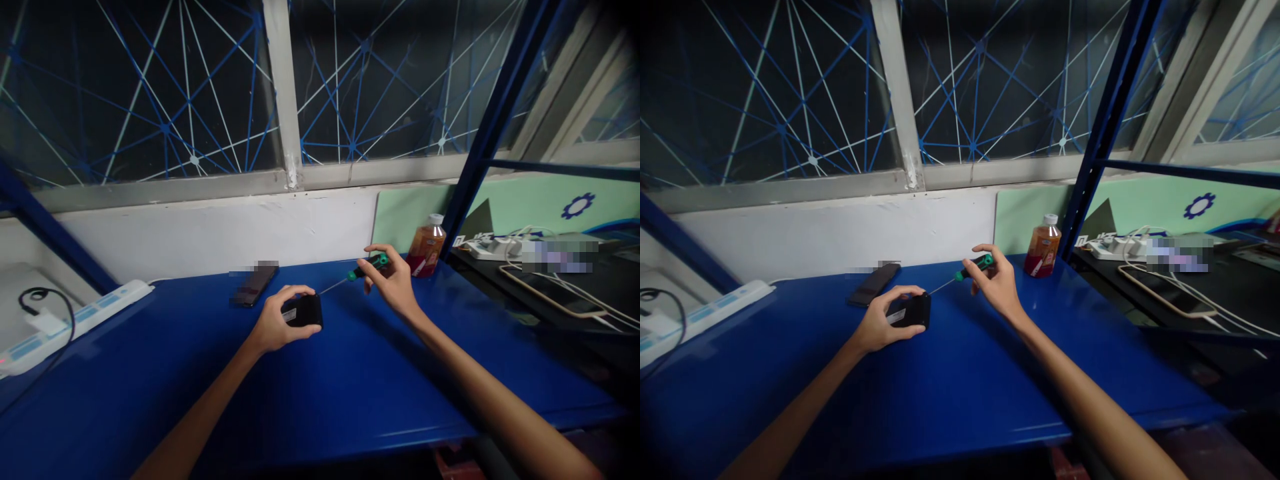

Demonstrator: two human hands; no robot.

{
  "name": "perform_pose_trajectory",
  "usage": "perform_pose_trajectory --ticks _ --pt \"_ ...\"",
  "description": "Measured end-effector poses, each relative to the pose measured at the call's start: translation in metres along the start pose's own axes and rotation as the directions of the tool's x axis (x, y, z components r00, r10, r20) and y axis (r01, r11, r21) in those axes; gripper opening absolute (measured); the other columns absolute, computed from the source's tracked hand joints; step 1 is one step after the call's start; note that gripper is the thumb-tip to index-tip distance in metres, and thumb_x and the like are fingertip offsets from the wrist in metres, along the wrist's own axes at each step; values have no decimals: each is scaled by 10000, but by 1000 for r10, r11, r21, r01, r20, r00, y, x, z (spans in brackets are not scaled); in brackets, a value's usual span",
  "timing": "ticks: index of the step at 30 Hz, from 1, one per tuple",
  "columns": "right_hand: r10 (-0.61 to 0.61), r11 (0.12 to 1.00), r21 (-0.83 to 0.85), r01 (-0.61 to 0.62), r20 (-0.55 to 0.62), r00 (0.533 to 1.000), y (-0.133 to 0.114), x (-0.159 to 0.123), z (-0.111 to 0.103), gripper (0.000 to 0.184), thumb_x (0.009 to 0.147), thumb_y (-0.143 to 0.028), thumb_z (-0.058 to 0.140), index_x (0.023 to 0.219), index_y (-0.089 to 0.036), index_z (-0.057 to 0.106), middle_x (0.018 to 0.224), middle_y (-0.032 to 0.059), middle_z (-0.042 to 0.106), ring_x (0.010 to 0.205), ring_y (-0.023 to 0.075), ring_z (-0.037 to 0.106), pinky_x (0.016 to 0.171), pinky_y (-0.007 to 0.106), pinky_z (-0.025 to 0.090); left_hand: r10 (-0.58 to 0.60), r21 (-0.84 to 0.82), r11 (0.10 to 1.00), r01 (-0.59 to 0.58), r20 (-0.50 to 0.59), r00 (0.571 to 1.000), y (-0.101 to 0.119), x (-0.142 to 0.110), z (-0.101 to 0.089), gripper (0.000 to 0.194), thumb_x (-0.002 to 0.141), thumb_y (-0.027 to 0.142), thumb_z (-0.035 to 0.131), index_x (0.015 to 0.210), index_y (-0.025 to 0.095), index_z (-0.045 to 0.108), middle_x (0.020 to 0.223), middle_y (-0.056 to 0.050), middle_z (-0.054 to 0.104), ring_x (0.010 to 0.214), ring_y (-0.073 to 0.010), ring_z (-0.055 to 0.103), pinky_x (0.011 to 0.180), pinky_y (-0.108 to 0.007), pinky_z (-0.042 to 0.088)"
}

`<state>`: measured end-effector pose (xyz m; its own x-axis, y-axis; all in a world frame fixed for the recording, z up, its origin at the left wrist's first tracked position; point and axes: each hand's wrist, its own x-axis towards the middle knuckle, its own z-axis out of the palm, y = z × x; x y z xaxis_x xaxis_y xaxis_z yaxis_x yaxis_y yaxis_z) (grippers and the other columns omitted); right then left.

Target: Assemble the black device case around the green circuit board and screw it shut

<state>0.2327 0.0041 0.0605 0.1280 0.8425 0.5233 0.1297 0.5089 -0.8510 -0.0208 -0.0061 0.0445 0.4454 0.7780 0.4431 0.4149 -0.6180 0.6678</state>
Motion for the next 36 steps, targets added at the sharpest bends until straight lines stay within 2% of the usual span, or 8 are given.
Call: perform_pose_trajectory --ticks 3,8,15,21,28,32,34,36 --pt "37 999 14 -37 13 999 4 2 -1 307 843 -440 622 1013 -199 536 480 -74 525 388 125 559 403 232 452 -1 -7 1000 1 3 1000 0 -1 1 490 655 346 752 1103 211 608 1107 -81 628 1050 -273 578 965 -485 448" --pt "64 982 168 -81 106 992 15 4 -2 309 846 -452 587 1001 -216 463 745 2 646 507 144 635 424 252 491 -24 12 1000 24 24 999 -1 0 1 505 652 363 748 1114 217 607 1089 -74 629 1022 -269 588 940 -481 467" --pt "-12 999 -46 10 -32 999 17 0 -2 282 837 -464 615 914 -205 537 473 -84 491 367 115 528 410 234 436 -14 18 1000 13 10 1000 1 0 0 496 652 350 772 1103 231 603 1091 -62 634 1017 -253 597 910 -415 480" --pt "-52 991 129 44 60 997 23 0 -3 269 838 -380 594 1028 -216 496 759 -17 620 442 112 577 448 258 470 -17 26 1000 17 8 1000 1 0 -1 491 659 371 766 1098 221 604 1084 -63 636 1004 -246 596 907 -414 477" --pt "-59 995 -80 57 -17 998 11 -2 -2 247 821 -393 650 942 -205 543 474 -87 476 361 106 495 399 228 410 5 33 999 -5 -8 1000 0 -1 -1 489 657 372 771 1094 221 609 1075 -62 636 972 -237 596 885 -407 484" --pt "-72 997 43 69 70 995 8 -3 -1 307 850 -370 585 1092 -219 472 723 -22 612 427 102 552 435 240 458 2 37 999 -2 3 1000 1 -2 -1 493 662 389 767 1095 219 603 1074 -66 632 963 -237 592 863 -407 497" --pt "-81 986 154 67 86 993 12 -3 0 365 834 -328 567 1145 -243 398 902 10 623 455 96 570 419 238 462 0 32 999 0 5 1000 0 -2 -1 497 662 389 770 1096 217 600 1069 -68 630 960 -237 590 855 -406 502" --pt "-80 978 197 63 81 993 17 -2 2 361 820 -276 545 1137 -251 375 925 7 611 451 89 564 411 234 462 -3 19 1000 3 8 1000 -2 -1 -1 504 664 387 774 1103 216 597 1076 -73 624 956 -233 588 842 -395 508"
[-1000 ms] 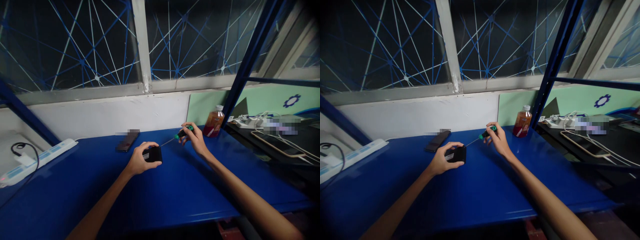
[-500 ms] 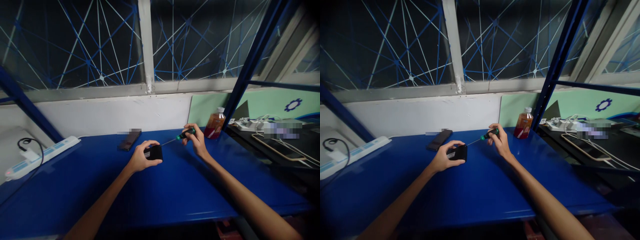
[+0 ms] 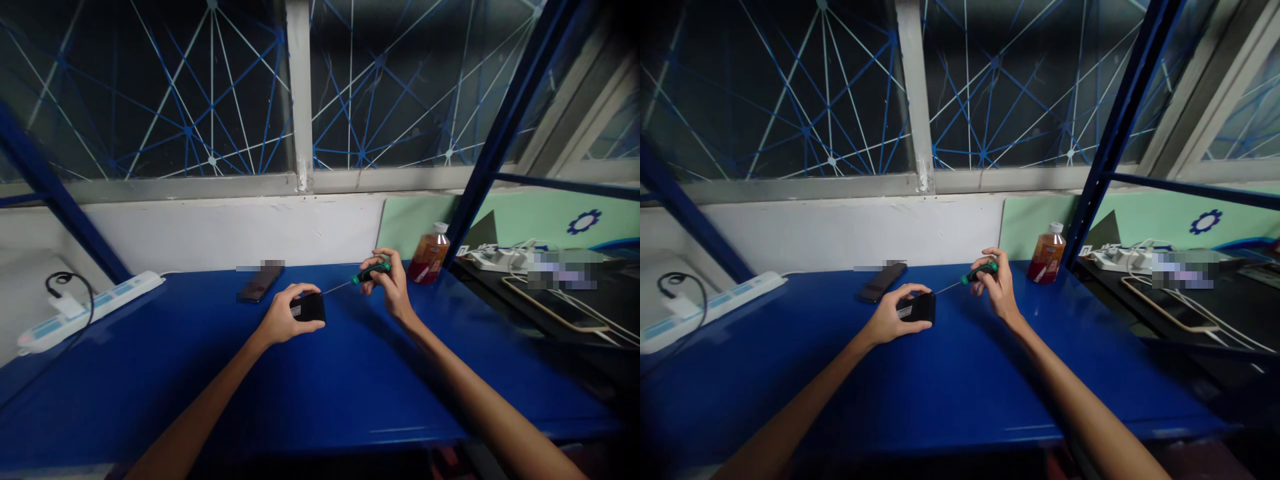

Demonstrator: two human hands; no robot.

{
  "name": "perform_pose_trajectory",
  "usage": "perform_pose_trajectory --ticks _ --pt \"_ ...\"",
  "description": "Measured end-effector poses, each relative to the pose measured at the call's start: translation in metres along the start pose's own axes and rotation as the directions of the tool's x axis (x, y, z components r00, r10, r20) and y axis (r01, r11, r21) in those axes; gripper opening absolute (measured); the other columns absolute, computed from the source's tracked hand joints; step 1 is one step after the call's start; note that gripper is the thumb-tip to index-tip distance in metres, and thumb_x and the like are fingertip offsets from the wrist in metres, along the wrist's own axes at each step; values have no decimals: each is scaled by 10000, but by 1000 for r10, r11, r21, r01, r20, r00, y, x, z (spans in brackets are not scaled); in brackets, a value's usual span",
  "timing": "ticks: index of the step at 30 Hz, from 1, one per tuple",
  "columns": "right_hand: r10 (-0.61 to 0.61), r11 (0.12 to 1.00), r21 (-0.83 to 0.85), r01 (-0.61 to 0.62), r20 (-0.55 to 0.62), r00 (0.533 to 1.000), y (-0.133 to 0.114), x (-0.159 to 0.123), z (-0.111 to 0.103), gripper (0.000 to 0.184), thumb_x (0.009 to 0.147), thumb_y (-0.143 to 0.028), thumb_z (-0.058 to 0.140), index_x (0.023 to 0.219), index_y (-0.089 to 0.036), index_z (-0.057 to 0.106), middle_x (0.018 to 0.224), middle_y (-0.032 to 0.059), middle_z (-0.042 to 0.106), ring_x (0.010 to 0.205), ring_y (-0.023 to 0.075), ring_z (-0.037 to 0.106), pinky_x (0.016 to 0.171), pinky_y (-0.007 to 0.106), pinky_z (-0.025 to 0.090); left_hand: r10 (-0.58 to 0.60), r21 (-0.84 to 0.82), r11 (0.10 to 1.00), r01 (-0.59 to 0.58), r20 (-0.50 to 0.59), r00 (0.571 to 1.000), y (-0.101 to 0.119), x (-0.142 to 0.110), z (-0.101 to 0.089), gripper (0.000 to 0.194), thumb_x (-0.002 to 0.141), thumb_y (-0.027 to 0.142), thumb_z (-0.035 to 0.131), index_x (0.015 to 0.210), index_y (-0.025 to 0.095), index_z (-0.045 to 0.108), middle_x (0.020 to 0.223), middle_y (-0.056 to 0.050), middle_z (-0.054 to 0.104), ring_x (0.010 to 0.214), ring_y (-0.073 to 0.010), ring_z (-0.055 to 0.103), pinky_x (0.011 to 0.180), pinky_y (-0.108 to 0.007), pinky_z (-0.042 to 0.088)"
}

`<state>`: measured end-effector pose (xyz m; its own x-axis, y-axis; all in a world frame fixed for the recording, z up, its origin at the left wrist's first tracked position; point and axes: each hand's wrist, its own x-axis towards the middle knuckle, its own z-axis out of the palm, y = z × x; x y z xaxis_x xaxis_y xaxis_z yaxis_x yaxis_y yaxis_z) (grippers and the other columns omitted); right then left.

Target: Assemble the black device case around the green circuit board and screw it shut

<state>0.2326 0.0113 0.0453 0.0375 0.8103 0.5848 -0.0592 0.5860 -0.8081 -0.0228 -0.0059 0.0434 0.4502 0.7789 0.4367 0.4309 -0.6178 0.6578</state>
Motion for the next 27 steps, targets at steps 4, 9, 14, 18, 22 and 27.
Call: perform_pose_trajectory --ticks 4,9,14,18,22,27 --pt "10 999 -34 -11 -49 999 3 -1 3 282 845 -290 558 1083 -248 413 844 -21 587 410 76 526 413 243 465 9 4 1000 -8 -25 1000 -2 1 0 501 661 377 782 1101 221 598 1072 -70 628 952 -230 589 855 -398 495" --pt "24 980 -193 -44 -102 994 -3 -1 5 305 809 -353 668 1031 -220 506 702 -38 558 442 99 557 441 244 468 28 14 1000 -27 -41 999 -3 0 -2 492 658 369 787 1096 233 607 1079 -55 637 997 -238 584 882 -395 473" --pt "109 994 4 -109 46 993 -5 3 3 427 787 -362 666 1122 -231 435 876 9 613 531 140 628 434 260 491 11 7 1000 -10 -30 999 -5 0 -2 490 665 383 783 1097 227 609 1074 -62 635 1002 -240 586 876 -394 479" --pt "120 993 -22 -120 12 993 -3 3 4 455 766 -352 692 1117 -235 428 816 -14 608 467 127 602 419 260 487 -4 15 1000 4 -10 1000 -5 0 1 504 659 388 788 1102 226 610 1064 -60 632 979 -233 591 863 -388 492" --pt "56 979 -190 -77 -114 992 1 0 7 345 786 -392 690 1024 -213 514 642 -50 545 419 117 567 436 255 473 6 31 1000 -5 -9 1000 -6 0 3 506 659 378 791 1107 232 605 1065 -55 634 994 -236 587 876 -389 486" --pt "155 983 -92 -160 -54 986 7 1 2 343 812 -401 645 1064 -220 498 766 -10 592 478 144 611 411 256 466 9 11 1000 -9 -28 1000 -8 0 1 517 652 367 801 1110 230 605 1054 -54 626 989 -228 591 861 -367 494"
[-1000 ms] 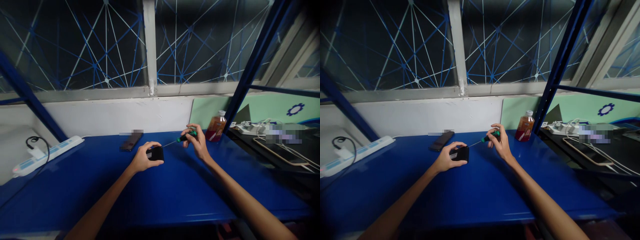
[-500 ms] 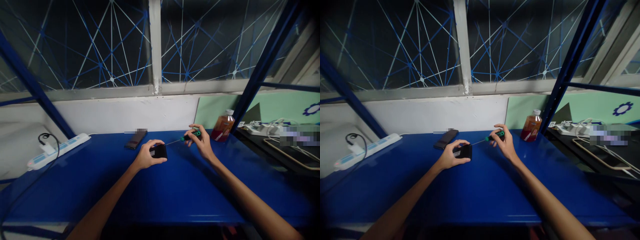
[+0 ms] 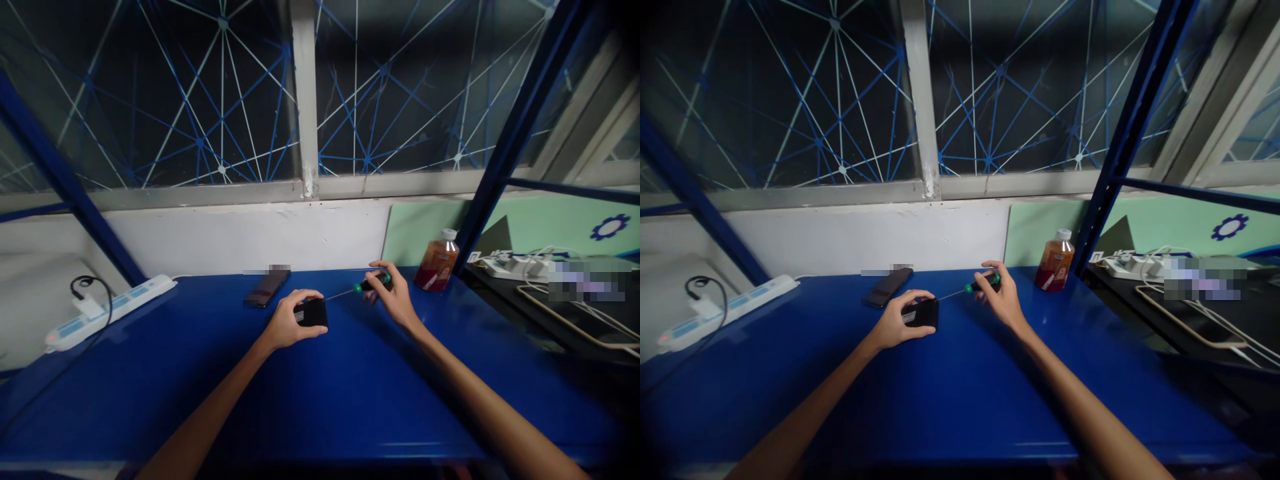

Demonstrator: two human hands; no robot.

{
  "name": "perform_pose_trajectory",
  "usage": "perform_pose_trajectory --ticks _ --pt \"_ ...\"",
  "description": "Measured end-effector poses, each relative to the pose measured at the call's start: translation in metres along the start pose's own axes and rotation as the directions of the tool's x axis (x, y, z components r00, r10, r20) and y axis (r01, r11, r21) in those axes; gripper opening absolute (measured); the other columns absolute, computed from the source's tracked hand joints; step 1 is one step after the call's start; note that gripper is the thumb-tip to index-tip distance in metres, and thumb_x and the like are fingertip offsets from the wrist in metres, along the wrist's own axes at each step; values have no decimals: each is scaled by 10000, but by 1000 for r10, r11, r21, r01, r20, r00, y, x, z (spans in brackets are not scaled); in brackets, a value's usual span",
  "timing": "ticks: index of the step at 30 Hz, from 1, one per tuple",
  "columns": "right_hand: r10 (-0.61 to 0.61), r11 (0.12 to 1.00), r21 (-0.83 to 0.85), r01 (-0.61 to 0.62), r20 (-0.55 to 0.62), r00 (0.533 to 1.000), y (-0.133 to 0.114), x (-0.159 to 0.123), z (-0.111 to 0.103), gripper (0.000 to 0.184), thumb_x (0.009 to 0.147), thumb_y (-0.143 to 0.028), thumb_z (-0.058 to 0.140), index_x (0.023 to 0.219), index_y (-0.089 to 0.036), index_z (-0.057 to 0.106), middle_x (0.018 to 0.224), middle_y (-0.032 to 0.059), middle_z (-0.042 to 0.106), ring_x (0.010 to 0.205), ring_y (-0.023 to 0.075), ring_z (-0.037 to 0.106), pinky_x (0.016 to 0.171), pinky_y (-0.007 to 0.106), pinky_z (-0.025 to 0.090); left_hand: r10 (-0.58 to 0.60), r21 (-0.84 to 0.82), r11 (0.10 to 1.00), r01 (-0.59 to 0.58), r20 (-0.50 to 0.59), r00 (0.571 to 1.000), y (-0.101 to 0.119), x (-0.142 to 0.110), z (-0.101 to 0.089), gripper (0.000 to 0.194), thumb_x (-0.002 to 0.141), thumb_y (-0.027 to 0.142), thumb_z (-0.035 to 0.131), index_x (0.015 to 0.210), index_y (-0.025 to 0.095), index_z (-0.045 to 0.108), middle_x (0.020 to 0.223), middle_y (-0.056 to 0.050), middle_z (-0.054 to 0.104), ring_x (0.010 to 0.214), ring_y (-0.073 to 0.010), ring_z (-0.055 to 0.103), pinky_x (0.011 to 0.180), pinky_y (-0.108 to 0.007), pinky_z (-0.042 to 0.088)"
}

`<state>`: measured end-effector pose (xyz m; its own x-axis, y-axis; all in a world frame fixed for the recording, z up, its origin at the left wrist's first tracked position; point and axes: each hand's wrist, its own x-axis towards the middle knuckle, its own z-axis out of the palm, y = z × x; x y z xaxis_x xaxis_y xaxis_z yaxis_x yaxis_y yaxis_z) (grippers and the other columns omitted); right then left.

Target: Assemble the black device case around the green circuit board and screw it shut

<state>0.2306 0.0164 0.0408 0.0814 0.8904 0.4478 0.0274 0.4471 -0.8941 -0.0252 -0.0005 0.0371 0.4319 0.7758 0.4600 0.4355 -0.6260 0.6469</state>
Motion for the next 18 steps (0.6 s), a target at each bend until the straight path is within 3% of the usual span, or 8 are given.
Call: perform_pose_trajectory --ticks 4,7,13,16,18 --pt "65 963 254 -92 110 992 4 4 -4 349 810 -318 577 1123 -249 439 915 13 620 545 186 656 407 293 495 1 -11 1000 -1 11 1000 1 0 0 503 666 396 788 1107 234 609 1054 -58 632 981 -235 590 852 -380 496" --pt "84 958 267 -103 80 993 5 4 -3 375 775 -282 611 1111 -248 447 898 8 636 535 187 657 404 296 501 18 6 1000 -18 19 1000 1 0 3 490 665 386 792 1096 238 615 1070 -57 641 992 -237 584 872 -385 483" --pt "153 984 85 -159 76 985 11 8 -11 353 698 -427 753 861 -184 556 618 10 643 508 189 643 435 288 507 81 102 991 -88 68 994 -2 -3 12 472 612 329 818 1034 238 625 1071 -42 663 996 -243 578 901 -379 450" --pt "282 959 -92 -269 186 941 23 12 -22 375 710 -507 731 812 -176 587 444 -33 558 350 133 520 326 221 356 48 156 986 -66 120 992 -6 -4 15 484 602 342 816 1036 251 622 1055 -30 667 983 -247 573 846 -363 462" --pt "355 930 -194 -311 266 896 33 13 -27 402 706 -541 723 747 -163 592 450 -35 548 316 88 453 321 201 281 21 187 981 -49 145 989 -8 -5 17 489 584 346 822 1022 259 622 1041 -20 670 973 -251 571 829 -363 464"
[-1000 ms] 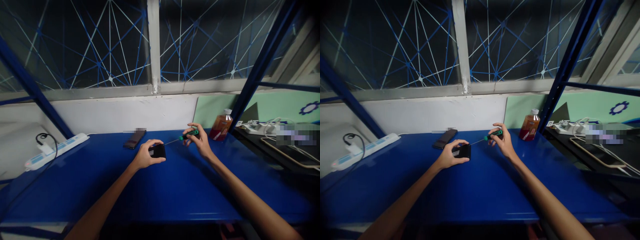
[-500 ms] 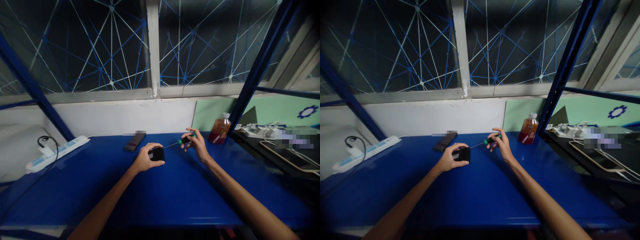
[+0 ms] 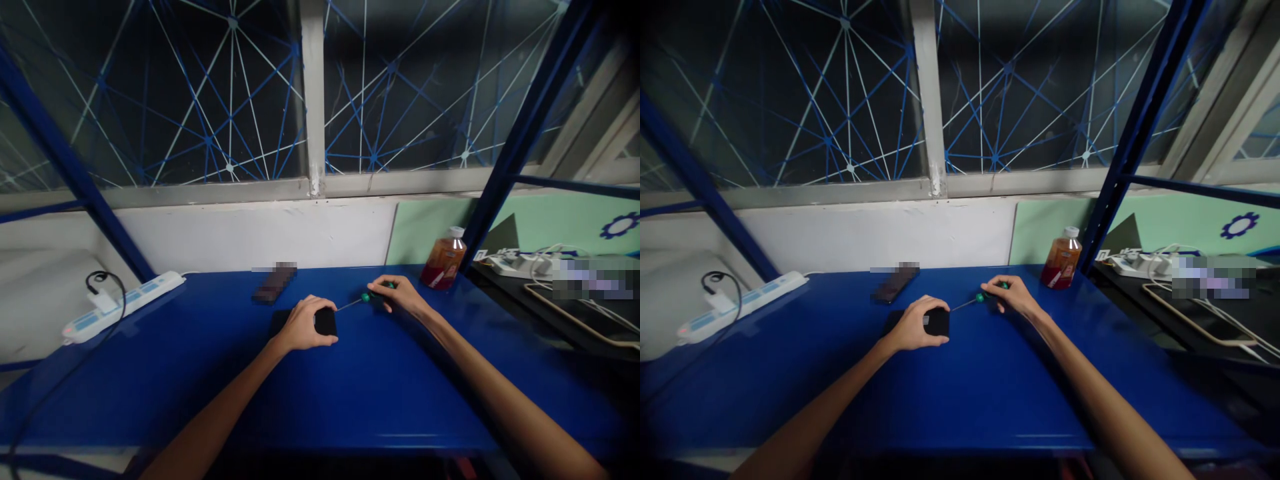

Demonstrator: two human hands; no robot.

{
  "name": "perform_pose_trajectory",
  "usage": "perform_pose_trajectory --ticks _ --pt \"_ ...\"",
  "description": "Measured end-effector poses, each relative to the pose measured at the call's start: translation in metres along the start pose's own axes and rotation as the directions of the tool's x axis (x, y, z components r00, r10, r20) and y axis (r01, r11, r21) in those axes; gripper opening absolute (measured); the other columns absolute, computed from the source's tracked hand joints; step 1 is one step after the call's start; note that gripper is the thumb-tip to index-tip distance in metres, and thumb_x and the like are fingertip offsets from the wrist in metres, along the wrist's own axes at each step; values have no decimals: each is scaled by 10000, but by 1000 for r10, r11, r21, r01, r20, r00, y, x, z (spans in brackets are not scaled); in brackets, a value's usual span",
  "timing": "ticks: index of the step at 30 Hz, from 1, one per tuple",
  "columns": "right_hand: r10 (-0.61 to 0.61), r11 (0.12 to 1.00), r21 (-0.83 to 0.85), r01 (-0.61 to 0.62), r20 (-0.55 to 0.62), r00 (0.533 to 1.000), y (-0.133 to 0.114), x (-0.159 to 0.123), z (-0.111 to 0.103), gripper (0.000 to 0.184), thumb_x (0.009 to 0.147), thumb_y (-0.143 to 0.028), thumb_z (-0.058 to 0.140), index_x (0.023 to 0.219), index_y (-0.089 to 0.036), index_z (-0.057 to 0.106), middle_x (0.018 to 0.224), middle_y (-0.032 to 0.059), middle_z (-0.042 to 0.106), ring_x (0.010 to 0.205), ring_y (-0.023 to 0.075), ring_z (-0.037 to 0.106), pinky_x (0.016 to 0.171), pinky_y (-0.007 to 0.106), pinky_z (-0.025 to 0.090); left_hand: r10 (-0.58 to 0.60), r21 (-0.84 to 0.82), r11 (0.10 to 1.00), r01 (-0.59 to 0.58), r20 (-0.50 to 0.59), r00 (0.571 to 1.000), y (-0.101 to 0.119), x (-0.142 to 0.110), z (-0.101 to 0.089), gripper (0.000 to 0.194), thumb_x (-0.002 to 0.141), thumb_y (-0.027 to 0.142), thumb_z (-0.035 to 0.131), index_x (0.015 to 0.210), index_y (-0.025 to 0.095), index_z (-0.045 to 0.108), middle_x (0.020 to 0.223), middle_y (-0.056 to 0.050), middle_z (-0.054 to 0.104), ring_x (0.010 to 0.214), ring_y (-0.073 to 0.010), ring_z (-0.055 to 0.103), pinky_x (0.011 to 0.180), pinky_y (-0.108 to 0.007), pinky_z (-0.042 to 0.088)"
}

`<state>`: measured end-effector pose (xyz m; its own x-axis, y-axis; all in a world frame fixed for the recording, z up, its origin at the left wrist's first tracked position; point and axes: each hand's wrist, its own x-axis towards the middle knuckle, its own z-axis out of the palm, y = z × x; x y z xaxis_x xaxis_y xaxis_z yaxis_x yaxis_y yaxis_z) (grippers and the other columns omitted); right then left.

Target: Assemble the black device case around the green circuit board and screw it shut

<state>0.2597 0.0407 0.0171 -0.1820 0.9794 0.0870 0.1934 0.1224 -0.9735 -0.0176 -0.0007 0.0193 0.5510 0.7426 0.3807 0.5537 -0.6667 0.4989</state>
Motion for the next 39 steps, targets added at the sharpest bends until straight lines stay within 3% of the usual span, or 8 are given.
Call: perform_pose_trajectory --ticks 8,13,19,22,25,28,35,39 --pt "166 981 -114 -156 84 983 21 2 -8 483 697 -605 696 877 -198 509 475 -105 428 337 54 313 328 187 209 -26 37 999 25 32 999 -7 1 3 546 584 412 819 1065 273 600 1046 -24 657 977 -266 571 886 -416 444" --pt "117 967 -246 -66 198 973 17 0 -18 478 697 -597 696 882 -183 544 528 -70 470 399 81 396 384 213 261 -21 21 1000 21 34 999 -8 2 3 571 590 413 815 1096 270 595 1059 -39 655 991 -273 571 867 -407 452" --pt "33 743 -669 -11 20 999 11 0 -8 561 815 -696 466 619 -187 598 546 9 508 533 136 463 487 258 294 12 49 999 -14 38 999 -11 3 2 583 607 397 805 1134 272 588 1100 -31 655 1018 -272 582 1007 -455 369" --pt "20 793 -609 12 46 999 12 -2 -9 452 757 -645 599 736 -193 598 579 -6 530 536 128 465 485 244 306 10 86 996 -13 39 999 -13 2 2 605 625 401 787 1181 287 576 1120 -28 643 1038 -274 579 1081 -495 280" --pt "93 942 -337 -8 238 967 16 -6 -16 472 704 -584 696 932 -201 539 592 -52 524 452 92 417 423 217 316 -7 112 994 2 51 999 -15 1 4 644 625 410 775 1223 301 564 1146 -33 630 1059 -290 562 1078 -509 281" --pt "77 970 -243 -11 263 962 20 -7 -20 475 692 -575 711 890 -186 525 591 -49 542 403 78 413 377 208 304 -14 141 990 5 62 998 -15 2 5 676 615 411 771 1247 310 554 1130 -39 627 1057 -305 548 1045 -510 318" --pt "78 913 -408 -5 163 984 22 1 -13 584 794 -722 461 594 -178 527 482 -21 479 392 93 402 402 239 309 3 195 981 -16 66 998 -20 13 5 689 610 411 756 1260 322 548 1042 -39 619 966 -292 542 914 -468 408" --pt "-19 857 -510 78 120 993 21 2 -13 487 765 -665 563 733 -179 583 608 -9 546 531 115 458 500 240 346 21 202 979 -35 71 997 -21 15 3 694 623 403 744 1279 317 538 1043 -45 613 967 -291 539 915 -462 401"
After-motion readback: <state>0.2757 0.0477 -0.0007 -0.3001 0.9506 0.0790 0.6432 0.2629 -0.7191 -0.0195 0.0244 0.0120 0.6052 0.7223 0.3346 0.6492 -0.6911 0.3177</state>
